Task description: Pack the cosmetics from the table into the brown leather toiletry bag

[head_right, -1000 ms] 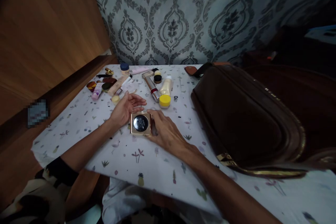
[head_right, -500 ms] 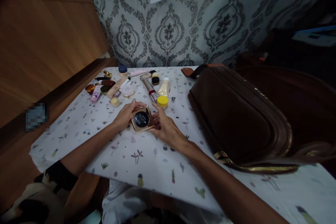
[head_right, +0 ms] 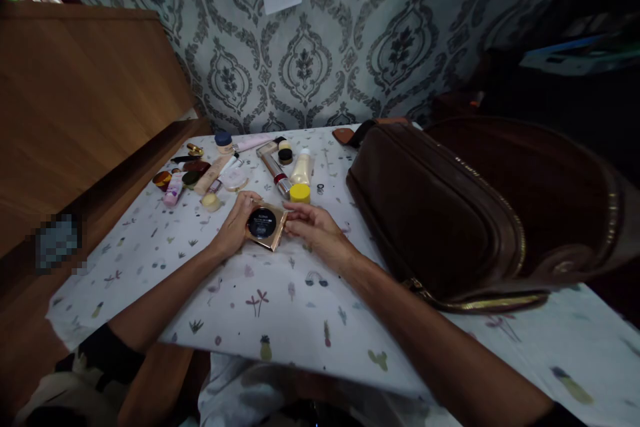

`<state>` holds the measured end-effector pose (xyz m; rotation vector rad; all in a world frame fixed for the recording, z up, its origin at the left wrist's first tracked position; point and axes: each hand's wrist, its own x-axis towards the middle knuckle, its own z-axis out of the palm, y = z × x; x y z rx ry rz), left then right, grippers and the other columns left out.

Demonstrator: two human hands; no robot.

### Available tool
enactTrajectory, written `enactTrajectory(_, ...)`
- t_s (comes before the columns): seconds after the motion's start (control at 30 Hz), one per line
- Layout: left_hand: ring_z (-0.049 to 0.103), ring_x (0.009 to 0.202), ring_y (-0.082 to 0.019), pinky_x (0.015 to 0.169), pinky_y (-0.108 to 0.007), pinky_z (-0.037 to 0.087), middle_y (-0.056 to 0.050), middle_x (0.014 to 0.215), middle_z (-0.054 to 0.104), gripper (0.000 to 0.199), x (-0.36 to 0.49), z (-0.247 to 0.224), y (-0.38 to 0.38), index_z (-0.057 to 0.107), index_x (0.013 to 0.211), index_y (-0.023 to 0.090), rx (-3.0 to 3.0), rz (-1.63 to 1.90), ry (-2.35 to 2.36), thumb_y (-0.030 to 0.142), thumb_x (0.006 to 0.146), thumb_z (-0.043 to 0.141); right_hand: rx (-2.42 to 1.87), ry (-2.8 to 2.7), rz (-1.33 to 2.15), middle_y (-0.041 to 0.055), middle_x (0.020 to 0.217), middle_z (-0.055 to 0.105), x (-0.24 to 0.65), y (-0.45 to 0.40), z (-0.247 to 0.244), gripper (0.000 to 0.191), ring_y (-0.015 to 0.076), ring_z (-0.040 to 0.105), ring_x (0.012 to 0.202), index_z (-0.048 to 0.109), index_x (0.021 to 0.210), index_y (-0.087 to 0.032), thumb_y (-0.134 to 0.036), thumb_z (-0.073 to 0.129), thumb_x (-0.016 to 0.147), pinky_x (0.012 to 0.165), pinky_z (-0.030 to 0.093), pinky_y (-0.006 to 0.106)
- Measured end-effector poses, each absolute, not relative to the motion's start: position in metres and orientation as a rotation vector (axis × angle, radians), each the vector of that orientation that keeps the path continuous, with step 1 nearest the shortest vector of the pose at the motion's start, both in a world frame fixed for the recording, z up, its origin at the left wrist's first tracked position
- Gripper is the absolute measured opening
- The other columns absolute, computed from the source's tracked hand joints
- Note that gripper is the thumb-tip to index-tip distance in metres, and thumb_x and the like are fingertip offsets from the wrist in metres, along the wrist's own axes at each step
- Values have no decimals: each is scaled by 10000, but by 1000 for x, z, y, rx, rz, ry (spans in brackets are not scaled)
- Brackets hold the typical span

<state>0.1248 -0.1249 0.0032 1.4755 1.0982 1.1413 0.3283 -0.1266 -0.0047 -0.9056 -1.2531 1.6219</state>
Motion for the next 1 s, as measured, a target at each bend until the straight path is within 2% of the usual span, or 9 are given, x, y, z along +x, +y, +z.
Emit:
enactTrajectory(0.07, 483, 682, -140, 608, -252, 434, 22, 790, 514, 600, 128, 3, -127, 468, 1002, 239, 1519, 1188, 1167, 819, 864, 400, -895, -1243, 1653, 51, 1026, 682, 327, -128, -5, 413, 175, 659, 908, 660, 1174, -217, -279, 734, 773, 888, 539, 357)
enactTrajectory(0.17, 475, 710, -145, 679, -269, 448, 24, 785, 482, 584, 130, 4, -129, 458, 962, 238, 1563, 1224, 1199, 810, 880, 374, -904, -1309, 1671, 32, 908, 682, 326, -129, -7, 438, 153, 640, 784, 638, 1225, -216, -338, 732, 816, 784, 545, 331)
enactTrajectory(0.27, 459, 685, -143, 674, -270, 438, 30, 747, 464, 581, 129, 5, -128, 494, 940, 231, 1593, 1198, 1173, 797, 893, 367, -894, -1389, 1655, 3, 785, 654, 326, -128, -10, 469, 137, 606, 683, 618, 1235, -197, -392, 731, 825, 689, 523, 303)
enactTrajectory(0.43, 521, 661, -144, 632, -255, 445, 16, 744, 572, 543, 127, 4, -125, 598, 992, 212, 1527, 1112, 1035, 710, 949, 386, -866, -1442, 1605, -20, 771, 629, 330, -124, -8, 523, 113, 573, 630, 600, 1232, -178, -423, 749, 795, 624, 481, 276)
enactTrajectory(0.53, 586, 742, -150, 678, -248, 467, -12, 891, 667, 491, 125, 0, -124, 642, 1057, 200, 1492, 1079, 953, 650, 947, 478, -863, -1469, 1554, -29, 778, 622, 333, -122, -5, 459, 98, 545, 619, 626, 1166, -191, -408, 757, 782, 614, 466, 263)
enactTrajectory(0.7, 658, 920, -204, 810, -292, 510, -54, 1045, 714, 476, 121, 1, -124, 659, 1173, 211, 1432, 1029, 868, 602, 909, 587, -833, -1508, 1545, 17, 968, 689, 339, -120, 1, 445, 122, 606, 751, 655, 1077, -199, -428, 804, 726, 694, 505, 276)
enactTrajectory(0.8, 670, 937, -220, 814, -300, 518, -65, 1061, 723, 443, 119, 4, -125, 697, 1137, 206, 1362, 988, 809, 548, 856, 683, -806, -1590, 1599, 21, 964, 696, 342, -120, 6, 467, 129, 621, 780, 664, 1081, -193, -436, 815, 713, 723, 512, 280)
enactTrajectory(0.87, 673, 916, -224, 795, -294, 513, -72, 1030, 732, 428, 119, 6, -125, 735, 1051, 185, 1353, 966, 802, 551, 831, 706, -816, -1641, 1599, 4, 905, 683, 343, -120, 7, 464, 117, 598, 735, 669, 1077, -192, -431, 817, 707, 681, 496, 262)
enactTrajectory(1.0, 672, 922, -235, 830, -317, 500, -80, 982, 739, 450, 120, 8, -125, 757, 1023, 176, 1483, 955, 826, 581, 903, 600, -837, -1683, 1593, -20, 815, 647, 343, -119, 5, 445, 106, 542, 666, 671, 1036, -189, -427, 820, 691, 621, 449, 247)
